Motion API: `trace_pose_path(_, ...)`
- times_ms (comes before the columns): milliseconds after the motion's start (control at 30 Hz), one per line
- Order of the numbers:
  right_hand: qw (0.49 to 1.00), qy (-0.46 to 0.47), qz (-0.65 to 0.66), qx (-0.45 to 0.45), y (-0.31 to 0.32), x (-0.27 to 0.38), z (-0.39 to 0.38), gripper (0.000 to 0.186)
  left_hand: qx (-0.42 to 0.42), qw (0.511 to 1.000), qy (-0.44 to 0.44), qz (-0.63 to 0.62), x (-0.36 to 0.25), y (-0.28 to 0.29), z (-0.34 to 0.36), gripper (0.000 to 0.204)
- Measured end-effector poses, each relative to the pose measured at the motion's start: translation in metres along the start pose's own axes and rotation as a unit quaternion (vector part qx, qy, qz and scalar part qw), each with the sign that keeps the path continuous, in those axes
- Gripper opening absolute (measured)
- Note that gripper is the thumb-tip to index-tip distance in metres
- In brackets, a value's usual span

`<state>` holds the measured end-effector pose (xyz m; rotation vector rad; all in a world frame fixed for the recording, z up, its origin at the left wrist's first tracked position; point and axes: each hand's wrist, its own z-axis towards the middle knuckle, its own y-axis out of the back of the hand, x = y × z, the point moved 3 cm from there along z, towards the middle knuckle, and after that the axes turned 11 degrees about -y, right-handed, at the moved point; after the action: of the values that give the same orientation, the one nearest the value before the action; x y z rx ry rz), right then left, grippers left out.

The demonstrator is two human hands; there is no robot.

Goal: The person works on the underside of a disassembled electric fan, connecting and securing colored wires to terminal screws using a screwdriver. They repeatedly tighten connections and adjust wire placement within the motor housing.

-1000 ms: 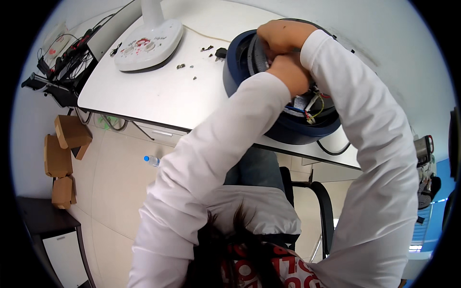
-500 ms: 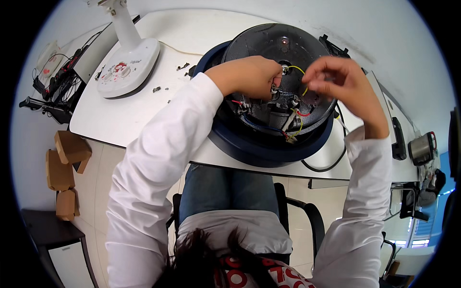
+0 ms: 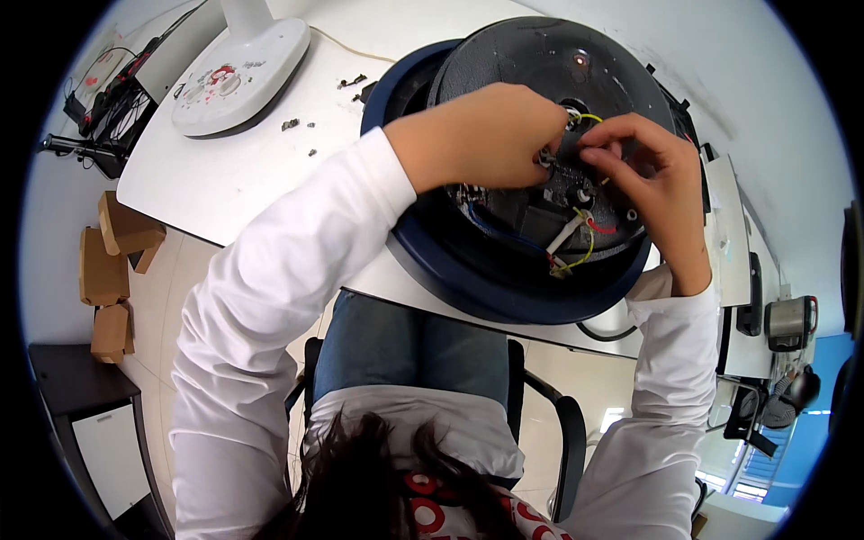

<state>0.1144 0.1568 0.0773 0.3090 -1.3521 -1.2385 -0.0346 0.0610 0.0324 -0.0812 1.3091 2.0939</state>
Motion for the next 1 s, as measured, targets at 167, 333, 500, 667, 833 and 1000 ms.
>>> trace_pose_path(167,0.989,-0.054,0.095,-0.1,0.014,-0.02,0.0,0.015,-0.056,0.997,0.014,0.053,-0.007,-0.006,0.001,0.017)
trace_pose_path(333,0.982,-0.11,0.139,-0.062,0.02,-0.037,-0.004,0.014,-0.05,0.996,0.05,0.055,-0.012,-0.001,0.006,0.017)
trace_pose_path(500,0.984,-0.091,0.149,-0.042,0.014,-0.028,-0.004,0.01,-0.059,0.995,0.063,0.046,-0.01,-0.006,0.005,0.018)
trace_pose_path(667,0.988,-0.108,0.112,-0.011,0.015,-0.03,-0.001,0.011,-0.064,0.996,0.056,0.037,-0.012,-0.004,0.005,0.017)
trace_pose_path(833,0.976,-0.136,0.164,0.05,0.015,-0.023,-0.005,0.013,-0.071,0.994,0.079,0.023,-0.011,-0.005,0.003,0.016)
trace_pose_path(1000,0.948,-0.183,0.254,0.057,0.018,-0.025,-0.006,0.017,-0.094,0.993,0.065,0.03,-0.014,-0.006,0.002,0.024)
